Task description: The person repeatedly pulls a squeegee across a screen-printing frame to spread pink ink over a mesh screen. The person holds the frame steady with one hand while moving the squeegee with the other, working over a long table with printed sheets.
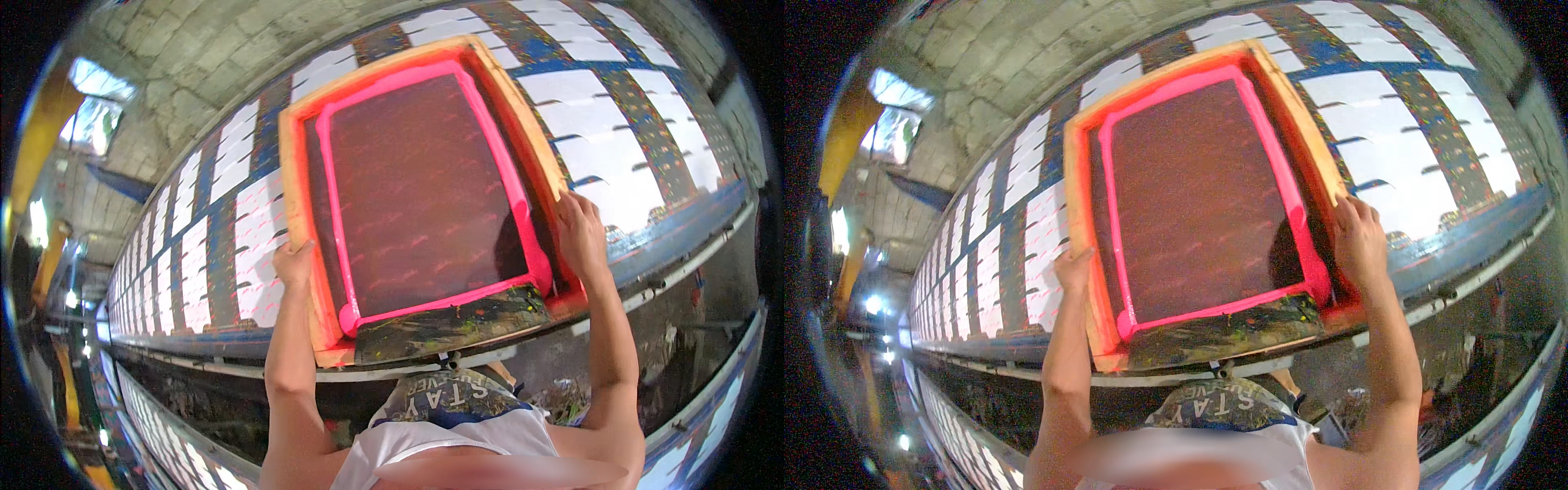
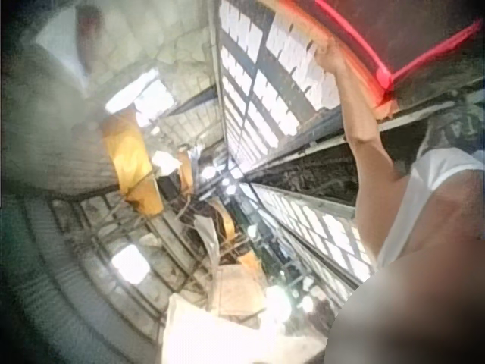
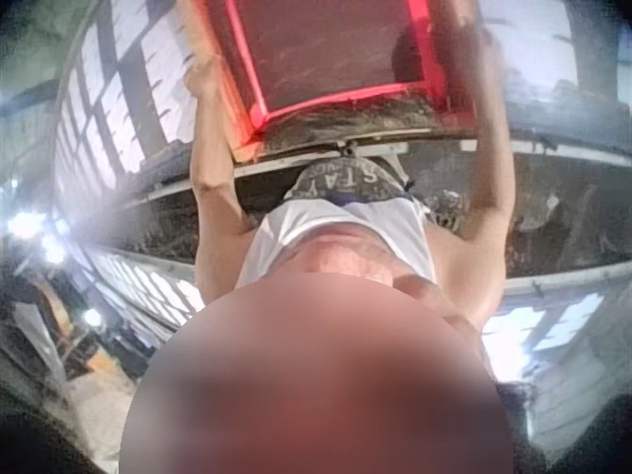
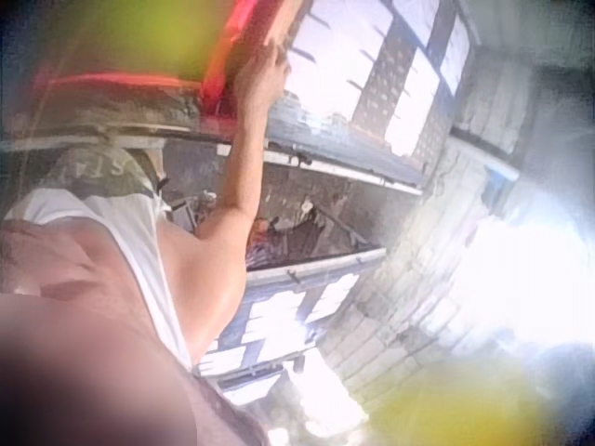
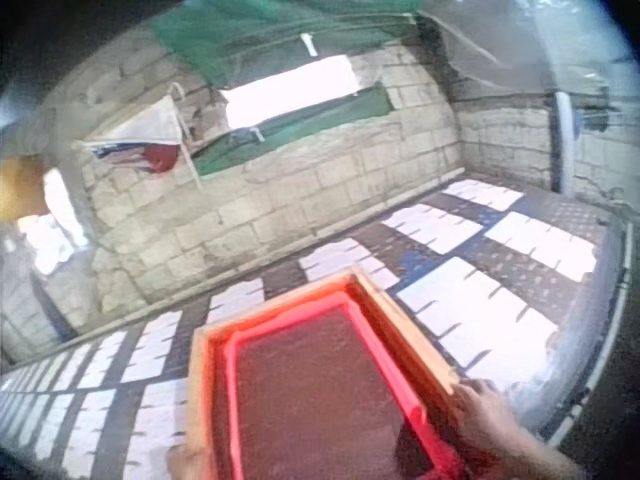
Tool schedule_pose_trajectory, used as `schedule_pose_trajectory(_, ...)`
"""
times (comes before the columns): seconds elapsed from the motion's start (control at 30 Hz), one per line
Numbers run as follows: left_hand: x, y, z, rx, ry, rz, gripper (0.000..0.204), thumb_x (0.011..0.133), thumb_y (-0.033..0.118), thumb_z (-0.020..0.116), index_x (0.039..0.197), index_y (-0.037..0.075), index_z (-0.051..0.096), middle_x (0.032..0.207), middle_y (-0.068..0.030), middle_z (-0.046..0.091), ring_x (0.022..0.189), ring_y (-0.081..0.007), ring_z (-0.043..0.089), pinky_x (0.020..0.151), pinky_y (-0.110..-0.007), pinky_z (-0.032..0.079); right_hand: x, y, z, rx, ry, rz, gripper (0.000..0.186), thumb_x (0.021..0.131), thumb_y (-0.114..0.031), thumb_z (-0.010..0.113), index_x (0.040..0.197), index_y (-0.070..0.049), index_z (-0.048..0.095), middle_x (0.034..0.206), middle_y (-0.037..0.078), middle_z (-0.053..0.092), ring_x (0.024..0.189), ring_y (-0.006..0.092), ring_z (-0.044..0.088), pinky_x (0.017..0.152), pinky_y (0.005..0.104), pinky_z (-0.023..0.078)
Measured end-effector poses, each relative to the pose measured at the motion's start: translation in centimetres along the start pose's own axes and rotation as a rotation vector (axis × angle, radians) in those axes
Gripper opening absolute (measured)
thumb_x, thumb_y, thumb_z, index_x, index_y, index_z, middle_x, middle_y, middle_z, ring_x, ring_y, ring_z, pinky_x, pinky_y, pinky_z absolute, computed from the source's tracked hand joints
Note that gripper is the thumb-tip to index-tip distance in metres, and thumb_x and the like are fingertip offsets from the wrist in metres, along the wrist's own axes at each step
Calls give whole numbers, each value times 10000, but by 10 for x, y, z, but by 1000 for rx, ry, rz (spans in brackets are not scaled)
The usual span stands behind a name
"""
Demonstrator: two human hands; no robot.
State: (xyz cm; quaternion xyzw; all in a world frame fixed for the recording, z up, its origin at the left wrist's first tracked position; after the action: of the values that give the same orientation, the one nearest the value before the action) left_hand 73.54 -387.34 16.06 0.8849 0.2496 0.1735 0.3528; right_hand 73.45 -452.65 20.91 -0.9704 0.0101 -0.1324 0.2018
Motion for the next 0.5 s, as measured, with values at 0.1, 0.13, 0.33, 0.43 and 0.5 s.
schedule_pose_trajectory(0.1,7,-17,12,165,-70,-49,431,832,368,955,1078,24,874,1011,-227,848,922,-360,828,859,-463,618,-54,-56,-23,119,-7,-357,511,912,-135,849,1409,-102,739,1425,187,698,1308,421,661,1092,542,561)
schedule_pose_trajectory(0.13,9,-23,14,210,-69,-66,478,825,398,954,1110,24,868,1068,-241,839,980,-375,819,889,-471,617,-74,-76,-26,208,-100,-453,489,918,-138,842,1396,-102,748,1418,181,706,1309,413,667,1098,553,557)
schedule_pose_trajectory(0.33,11,-38,27,328,-60,-91,636,817,487,931,1237,21,827,1270,-288,777,1177,-430,762,1025,-514,600,-146,-171,-11,117,-500,-760,494,856,-153,825,1348,-126,783,1365,143,748,1273,375,702,1093,549,559)
schedule_pose_trajectory(0.43,3,-23,23,316,-19,-55,579,845,478,903,1182,15,817,1209,-279,779,1146,-445,757,1027,-538,601,-142,-192,-6,30,-460,-705,486,841,-68,759,1323,-114,799,1307,134,763,1221,355,722,1076,520,568)
schedule_pose_trajectory(0.5,-3,-11,18,295,33,-57,518,864,459,881,1114,10,814,1167,-270,780,1135,-449,752,1018,-552,601,-138,-212,5,-2,-430,-732,491,832,-55,752,1317,-111,799,1284,129,765,1197,348,725,1061,513,573)
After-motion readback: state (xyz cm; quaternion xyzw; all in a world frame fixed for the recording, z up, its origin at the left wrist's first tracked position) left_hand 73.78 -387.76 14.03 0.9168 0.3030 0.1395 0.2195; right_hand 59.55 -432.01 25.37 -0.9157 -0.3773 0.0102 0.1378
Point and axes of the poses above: each hand's wrist, its own x-axis towards the middle knuckle, its own z-axis out of the palm, y = z × x, the point moved 6 cm from there along x, towards the middle knuckle
